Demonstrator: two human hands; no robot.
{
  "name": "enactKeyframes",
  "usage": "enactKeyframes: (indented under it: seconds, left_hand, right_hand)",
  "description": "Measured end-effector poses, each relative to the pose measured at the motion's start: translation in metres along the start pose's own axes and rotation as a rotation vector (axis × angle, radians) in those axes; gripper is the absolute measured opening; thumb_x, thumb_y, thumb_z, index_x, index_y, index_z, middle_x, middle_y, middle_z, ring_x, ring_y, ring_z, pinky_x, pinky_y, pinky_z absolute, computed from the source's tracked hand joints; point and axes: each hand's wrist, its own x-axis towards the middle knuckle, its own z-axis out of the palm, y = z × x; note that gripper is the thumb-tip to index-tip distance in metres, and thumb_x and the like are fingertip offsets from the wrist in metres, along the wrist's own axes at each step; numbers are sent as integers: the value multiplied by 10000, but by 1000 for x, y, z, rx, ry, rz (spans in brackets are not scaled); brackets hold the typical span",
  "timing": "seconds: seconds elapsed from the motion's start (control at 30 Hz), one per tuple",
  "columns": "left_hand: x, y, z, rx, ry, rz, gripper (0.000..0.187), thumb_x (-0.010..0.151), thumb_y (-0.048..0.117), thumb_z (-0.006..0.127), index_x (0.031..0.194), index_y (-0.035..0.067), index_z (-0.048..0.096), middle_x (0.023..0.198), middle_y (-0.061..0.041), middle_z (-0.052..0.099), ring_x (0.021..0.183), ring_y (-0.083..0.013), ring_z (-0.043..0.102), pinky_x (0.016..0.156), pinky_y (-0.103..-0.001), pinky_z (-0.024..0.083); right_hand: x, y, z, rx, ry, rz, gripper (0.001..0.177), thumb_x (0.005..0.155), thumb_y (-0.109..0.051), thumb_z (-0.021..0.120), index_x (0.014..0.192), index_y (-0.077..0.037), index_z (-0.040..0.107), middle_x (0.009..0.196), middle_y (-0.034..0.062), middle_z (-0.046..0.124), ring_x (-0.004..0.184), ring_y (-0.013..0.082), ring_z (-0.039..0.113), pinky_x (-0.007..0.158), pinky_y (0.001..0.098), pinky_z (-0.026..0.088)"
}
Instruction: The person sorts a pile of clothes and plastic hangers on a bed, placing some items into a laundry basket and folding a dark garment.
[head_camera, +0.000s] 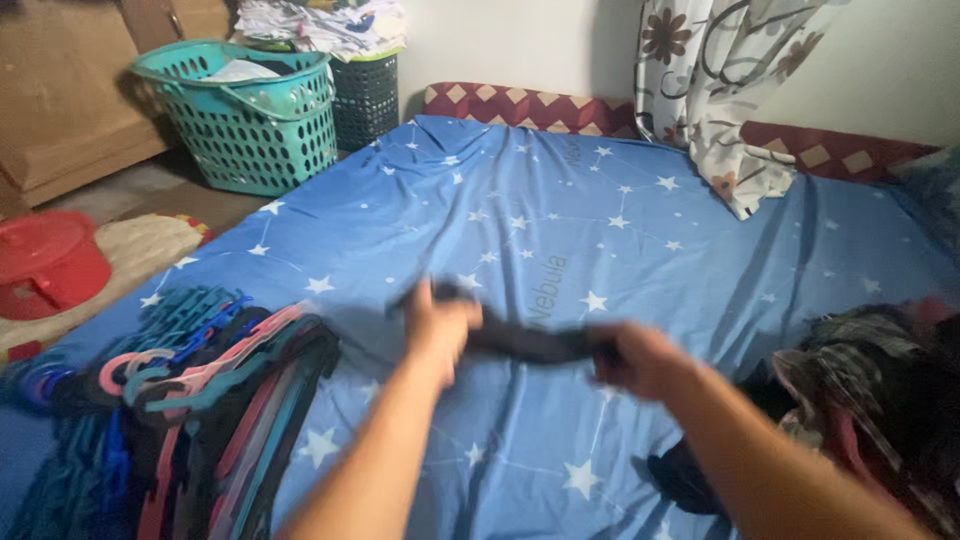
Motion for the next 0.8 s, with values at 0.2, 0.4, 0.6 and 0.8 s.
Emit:
enactKeyframes:
  seconds: [0.2, 0.4, 0.6, 0.8]
  left_hand:
    - [97, 94, 8, 101, 74, 410, 787, 621, 129, 841, 1337, 40, 527, 1342, -195, 645, 1259, -326, 626, 1070, -368, 478]
    - [70, 28, 23, 730, 215, 199, 711, 952, 250, 706, 1567, 165, 360, 1512, -229, 416, 1365, -474, 455, 1045, -652, 417]
    - [19, -98, 62, 1210, -421, 143, 625, 995, 493, 534, 1567, 395, 303, 1690, -90, 139, 1527, -477, 170, 1123, -752, 213]
    - [12, -130, 64, 1323, -619, 7, 755, 949, 586, 587, 1600, 489, 217, 1747, 17, 43, 1550, -446, 199, 1250, -591, 205]
  right_hand:
    - [-10, -104, 59, 147, 65, -278, 180, 965, -224, 664, 1008, -54, 621, 817, 59, 635, 671, 198, 633, 696, 419, 595]
    - [9, -25, 69, 19, 35, -185, 256, 901, -110, 696, 1114, 9, 621, 1005, 145, 657, 881, 344, 697, 768, 488, 597]
    - [-10, 7, 18, -249, 91, -16, 648, 867, -99, 699, 1452, -79, 421, 1243, 148, 664, 1089, 350, 684, 830, 468, 584]
    - [-37, 12, -117, -335, 124, -100, 626, 846, -195, 661, 1450, -110, 519, 1271, 115, 716, 1069, 307, 674, 817, 443, 577]
